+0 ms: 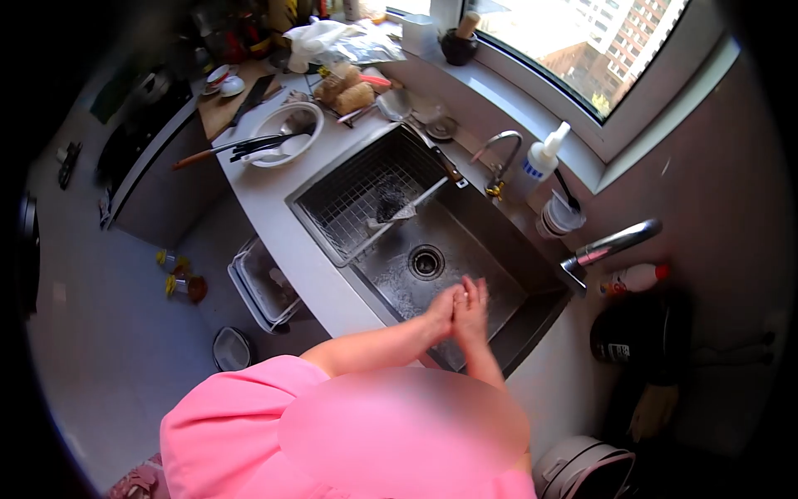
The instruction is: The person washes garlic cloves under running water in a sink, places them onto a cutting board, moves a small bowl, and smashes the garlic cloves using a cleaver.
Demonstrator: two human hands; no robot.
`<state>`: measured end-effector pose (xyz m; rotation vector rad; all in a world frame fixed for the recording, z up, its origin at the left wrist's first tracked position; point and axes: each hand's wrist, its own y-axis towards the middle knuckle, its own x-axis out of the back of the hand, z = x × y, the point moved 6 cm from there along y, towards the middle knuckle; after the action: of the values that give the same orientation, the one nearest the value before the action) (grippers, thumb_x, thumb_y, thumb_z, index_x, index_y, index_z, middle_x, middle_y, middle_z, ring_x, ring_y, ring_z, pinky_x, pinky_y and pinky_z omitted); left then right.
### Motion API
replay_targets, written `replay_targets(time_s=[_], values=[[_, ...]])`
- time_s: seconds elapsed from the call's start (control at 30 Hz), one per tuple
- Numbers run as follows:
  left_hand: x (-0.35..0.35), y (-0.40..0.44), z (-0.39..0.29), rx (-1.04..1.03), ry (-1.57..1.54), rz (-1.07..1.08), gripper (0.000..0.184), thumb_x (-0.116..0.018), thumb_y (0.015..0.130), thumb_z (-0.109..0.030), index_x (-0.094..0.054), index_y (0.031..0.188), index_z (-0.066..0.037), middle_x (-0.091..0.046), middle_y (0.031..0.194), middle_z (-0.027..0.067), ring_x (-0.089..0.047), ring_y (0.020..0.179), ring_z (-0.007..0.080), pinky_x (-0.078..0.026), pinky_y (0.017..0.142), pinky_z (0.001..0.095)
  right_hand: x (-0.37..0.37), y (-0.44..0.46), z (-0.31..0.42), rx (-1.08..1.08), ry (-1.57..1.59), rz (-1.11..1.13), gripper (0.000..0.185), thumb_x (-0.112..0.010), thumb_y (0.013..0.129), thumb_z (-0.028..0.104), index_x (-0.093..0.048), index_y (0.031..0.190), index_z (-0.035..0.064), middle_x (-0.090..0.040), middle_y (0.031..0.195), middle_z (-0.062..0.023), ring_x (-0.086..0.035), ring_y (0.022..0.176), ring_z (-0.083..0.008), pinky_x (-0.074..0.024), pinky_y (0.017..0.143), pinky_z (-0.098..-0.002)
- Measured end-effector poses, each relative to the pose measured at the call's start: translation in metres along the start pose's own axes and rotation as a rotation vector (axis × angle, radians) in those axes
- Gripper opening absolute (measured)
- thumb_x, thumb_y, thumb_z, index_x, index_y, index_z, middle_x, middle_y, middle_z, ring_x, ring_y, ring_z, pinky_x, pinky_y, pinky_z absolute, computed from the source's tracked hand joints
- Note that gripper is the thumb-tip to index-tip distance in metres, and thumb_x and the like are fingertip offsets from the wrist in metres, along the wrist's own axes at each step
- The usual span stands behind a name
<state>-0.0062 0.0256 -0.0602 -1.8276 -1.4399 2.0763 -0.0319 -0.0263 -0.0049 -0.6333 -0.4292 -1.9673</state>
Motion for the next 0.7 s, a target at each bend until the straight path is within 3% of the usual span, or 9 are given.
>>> replay_targets(time_s=[0.1,0.17,0.2,0.3,0.4,0.43,0.47,0.6,0.7], values=[[-0.041,-0.024,-0.011,-0.140,0.330,0.185,0.020,-0.041,0.091,-0.020,-0.056,0.091,-0.008,-0.059,0.081,0.0097,-0.059,0.074,0.0206,-0.050,0.066,0.0341,0.017,0.001,0.039,-0.061,0.762,-0.068,0.034,-0.045,0.095,0.022,-0.053,0.122,0.0031,-0.056,0.115,-0.0081,-0.051,0.107,-0.0174,-0.0370,0.095,-0.0290],[-0.122,-0.105,-0.029,-0.153,0.329,0.355,0.017,-0.042,0.095,-0.023,-0.049,0.097,-0.007,-0.054,0.079,0.0058,-0.055,0.075,0.0142,-0.048,0.068,0.0260,0.068,-0.008,0.136,0.219,0.624,-0.242,0.032,-0.038,0.097,0.019,-0.051,0.120,0.0010,-0.058,0.108,-0.0099,-0.055,0.095,-0.0156,-0.0434,0.087,-0.0284],[-0.141,-0.114,-0.041,-0.447,0.405,0.402,0.014,-0.044,0.095,-0.021,-0.048,0.096,-0.008,-0.053,0.083,0.0035,-0.051,0.075,0.0102,-0.045,0.069,0.0212,0.086,-0.013,0.169,0.276,0.572,-0.292,0.036,-0.040,0.096,0.025,-0.052,0.120,0.0017,-0.056,0.118,-0.0096,-0.052,0.106,-0.0166,-0.0380,0.094,-0.0286],[-0.188,-0.166,-0.047,-0.330,0.204,0.741,0.012,-0.045,0.094,-0.019,-0.048,0.097,-0.008,-0.051,0.087,0.0014,-0.048,0.079,0.0065,-0.043,0.071,0.0195,0.092,-0.014,0.178,0.359,0.702,-0.377,0.026,-0.048,0.092,0.023,-0.055,0.109,0.0045,-0.057,0.104,-0.0073,-0.055,0.090,-0.0164,-0.0438,0.080,-0.0301],[-0.139,-0.115,-0.061,-0.325,0.347,0.526,0.012,-0.045,0.094,-0.019,-0.049,0.097,-0.008,-0.051,0.088,0.0012,-0.047,0.081,0.0061,-0.043,0.071,0.0196,0.011,0.012,0.047,0.033,0.978,-0.309,0.017,-0.056,0.087,0.021,-0.057,0.097,0.0073,-0.059,0.090,-0.0051,-0.057,0.074,-0.0163,-0.0495,0.065,-0.0316],[-0.116,-0.105,-0.056,-0.318,0.367,0.455,0.012,-0.045,0.094,-0.019,-0.049,0.098,-0.008,-0.051,0.088,0.0012,-0.047,0.081,0.0060,-0.043,0.071,0.0196,-0.033,-0.011,-0.036,-0.722,0.906,-0.192,0.019,-0.055,0.089,0.022,-0.058,0.100,0.0061,-0.059,0.093,-0.0048,-0.057,0.081,-0.0167,-0.0482,0.075,-0.0306],[-0.099,-0.103,-0.049,-0.317,0.376,0.410,0.012,-0.045,0.094,-0.018,-0.049,0.098,-0.008,-0.051,0.089,0.0011,-0.047,0.081,0.0059,-0.043,0.071,0.0197,-0.056,-0.005,-0.114,-0.632,0.913,-0.221,0.021,-0.048,0.092,0.020,-0.057,0.104,0.0038,-0.060,0.095,-0.0059,-0.057,0.086,-0.0179,-0.0461,0.082,-0.0312],[-0.084,-0.106,-0.011,-0.283,0.441,0.342,0.012,-0.045,0.094,-0.018,-0.049,0.099,-0.008,-0.051,0.090,0.0008,-0.047,0.083,0.0054,-0.043,0.072,0.0199,0.032,-0.045,0.069,-0.058,0.872,-0.254,0.030,-0.043,0.095,0.026,-0.055,0.111,0.0027,-0.057,0.105,-0.0075,-0.054,0.095,-0.0157,-0.0437,0.086,-0.0284],[-0.130,-0.143,-0.006,-0.375,0.475,0.634,0.013,-0.044,0.094,-0.018,-0.051,0.099,-0.007,-0.052,0.090,0.0002,-0.048,0.086,0.0059,-0.044,0.073,0.0207,0.075,-0.044,0.132,0.242,0.796,-0.390,0.030,-0.045,0.093,0.027,-0.054,0.109,0.0039,-0.058,0.103,-0.0059,-0.055,0.093,-0.0159,-0.0428,0.088,-0.0290]])
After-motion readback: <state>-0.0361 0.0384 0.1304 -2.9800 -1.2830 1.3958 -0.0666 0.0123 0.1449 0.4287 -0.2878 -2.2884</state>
